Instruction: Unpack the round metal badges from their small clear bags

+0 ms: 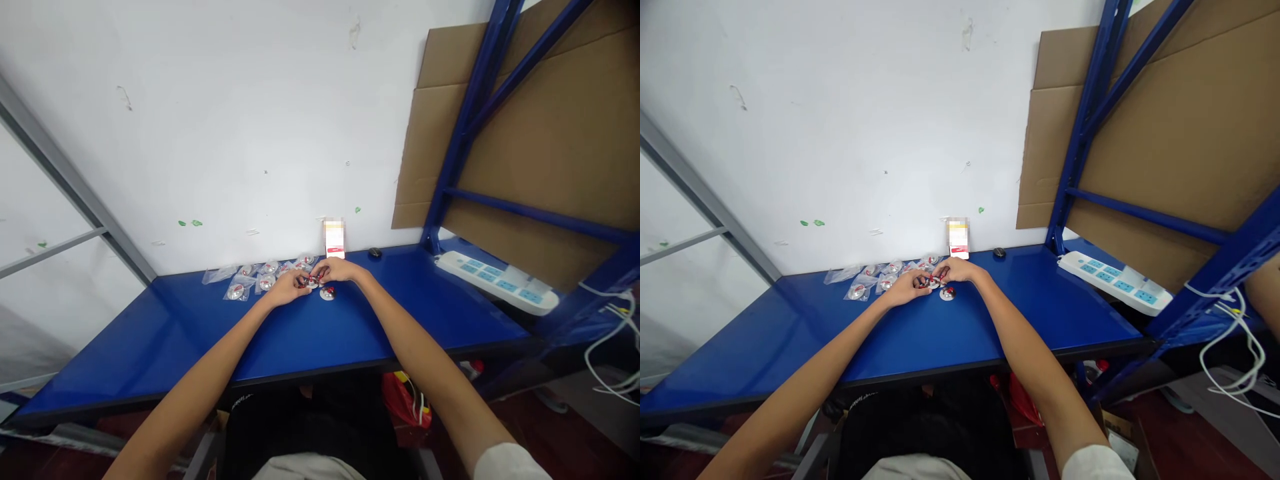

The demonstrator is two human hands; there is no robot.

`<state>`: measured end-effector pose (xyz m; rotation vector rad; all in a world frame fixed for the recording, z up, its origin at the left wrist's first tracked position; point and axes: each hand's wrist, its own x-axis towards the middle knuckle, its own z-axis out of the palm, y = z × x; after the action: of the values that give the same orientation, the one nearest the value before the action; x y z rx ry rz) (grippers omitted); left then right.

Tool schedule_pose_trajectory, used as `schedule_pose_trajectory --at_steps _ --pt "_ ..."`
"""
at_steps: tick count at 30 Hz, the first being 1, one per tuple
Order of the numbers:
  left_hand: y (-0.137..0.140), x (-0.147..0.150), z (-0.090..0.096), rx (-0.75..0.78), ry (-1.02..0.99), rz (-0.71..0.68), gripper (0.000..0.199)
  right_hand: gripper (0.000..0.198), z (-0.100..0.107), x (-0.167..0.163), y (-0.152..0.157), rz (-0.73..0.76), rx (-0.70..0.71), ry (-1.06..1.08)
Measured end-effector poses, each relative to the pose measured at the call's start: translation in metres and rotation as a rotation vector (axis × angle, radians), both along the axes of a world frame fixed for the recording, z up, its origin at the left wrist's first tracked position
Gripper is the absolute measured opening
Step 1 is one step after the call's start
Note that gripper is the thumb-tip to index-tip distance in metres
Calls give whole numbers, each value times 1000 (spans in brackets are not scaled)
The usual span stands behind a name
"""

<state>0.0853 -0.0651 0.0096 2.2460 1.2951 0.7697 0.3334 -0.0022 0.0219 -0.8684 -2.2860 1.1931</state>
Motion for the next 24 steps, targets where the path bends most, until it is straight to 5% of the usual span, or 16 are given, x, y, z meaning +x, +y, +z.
schedule_pose_trajectory --at_steps 11,24 --pt "-2 -1 2 -17 -7 -17 49 37 -2 2 4 9 263 -118" --pt "-5 4 -1 -25 -90 51 41 39 3 11 3 -36 229 -141"
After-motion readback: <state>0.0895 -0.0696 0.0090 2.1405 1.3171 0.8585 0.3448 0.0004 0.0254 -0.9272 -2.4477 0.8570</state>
